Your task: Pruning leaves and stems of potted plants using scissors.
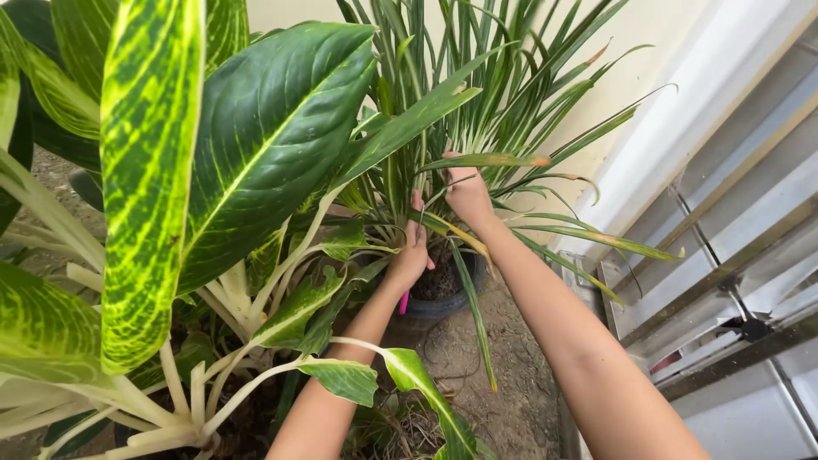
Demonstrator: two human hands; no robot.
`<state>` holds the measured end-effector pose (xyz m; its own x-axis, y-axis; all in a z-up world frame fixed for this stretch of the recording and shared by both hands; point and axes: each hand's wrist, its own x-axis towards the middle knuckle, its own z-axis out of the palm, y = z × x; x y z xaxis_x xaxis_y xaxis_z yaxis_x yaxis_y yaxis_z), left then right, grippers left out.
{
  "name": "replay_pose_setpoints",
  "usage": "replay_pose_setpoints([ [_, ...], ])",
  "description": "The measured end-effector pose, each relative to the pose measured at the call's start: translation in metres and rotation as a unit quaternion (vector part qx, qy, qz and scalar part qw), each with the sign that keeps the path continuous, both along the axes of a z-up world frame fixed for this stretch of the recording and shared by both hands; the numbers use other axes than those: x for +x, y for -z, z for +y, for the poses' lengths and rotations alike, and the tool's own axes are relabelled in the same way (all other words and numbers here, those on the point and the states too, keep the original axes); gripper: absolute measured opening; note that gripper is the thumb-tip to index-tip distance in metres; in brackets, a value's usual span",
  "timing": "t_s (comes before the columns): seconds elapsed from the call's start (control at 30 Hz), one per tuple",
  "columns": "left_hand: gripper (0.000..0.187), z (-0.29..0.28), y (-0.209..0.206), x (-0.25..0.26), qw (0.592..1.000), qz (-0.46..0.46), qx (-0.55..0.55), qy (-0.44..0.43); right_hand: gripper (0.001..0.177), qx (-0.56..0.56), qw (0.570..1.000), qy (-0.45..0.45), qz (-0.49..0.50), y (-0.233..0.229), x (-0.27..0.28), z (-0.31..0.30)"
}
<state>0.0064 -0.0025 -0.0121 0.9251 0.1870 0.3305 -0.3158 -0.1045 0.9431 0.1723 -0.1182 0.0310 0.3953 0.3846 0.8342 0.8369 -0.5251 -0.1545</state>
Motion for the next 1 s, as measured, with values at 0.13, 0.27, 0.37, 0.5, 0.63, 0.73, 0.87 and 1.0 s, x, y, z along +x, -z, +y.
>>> replay_pose_setpoints([
  [0.13, 0.071, 0.001, 0.009, 0.011, 0.999, -0.020, -0.024, 0.019, 0.047, -0.061, 0.997, 0.034, 0.032, 0.003, 0.020, 0.005],
  [0.27, 0.069, 0.000, 0.009, 0.009, 1.000, -0.025, -0.014, 0.007, 0.065, -0.104, 0.957, 0.167, 0.214, -0.025, 0.007, 0.014],
  [0.37, 0.069, -0.002, 0.009, 0.010, 1.000, -0.004, -0.022, 0.018, 0.078, -0.093, 0.952, 0.152, 0.250, 0.003, 0.075, 0.017],
  [0.5, 0.070, -0.001, 0.009, 0.011, 1.000, -0.018, -0.013, 0.022, 0.083, 0.018, 0.963, 0.112, 0.244, -0.002, 0.081, 0.026],
  [0.63, 0.068, 0.002, -0.012, -0.006, 0.999, 0.037, 0.003, 0.000, 0.073, -0.010, 0.977, 0.174, 0.124, 0.008, 0.051, 0.011],
  [0.73, 0.072, 0.001, -0.011, -0.007, 0.999, 0.046, 0.003, -0.005, 0.066, -0.091, 0.968, 0.225, -0.069, 0.016, 0.064, 0.003],
  [0.87, 0.071, -0.001, 0.003, 0.003, 1.000, -0.014, -0.001, 0.003, 0.037, -0.189, 0.938, 0.274, 0.094, -0.007, 0.041, -0.005],
  [1.0, 0.071, 0.000, -0.018, -0.012, 0.998, 0.065, 0.015, -0.003, 0.024, 0.012, 0.983, 0.117, 0.144, -0.021, 0.011, -0.017],
])
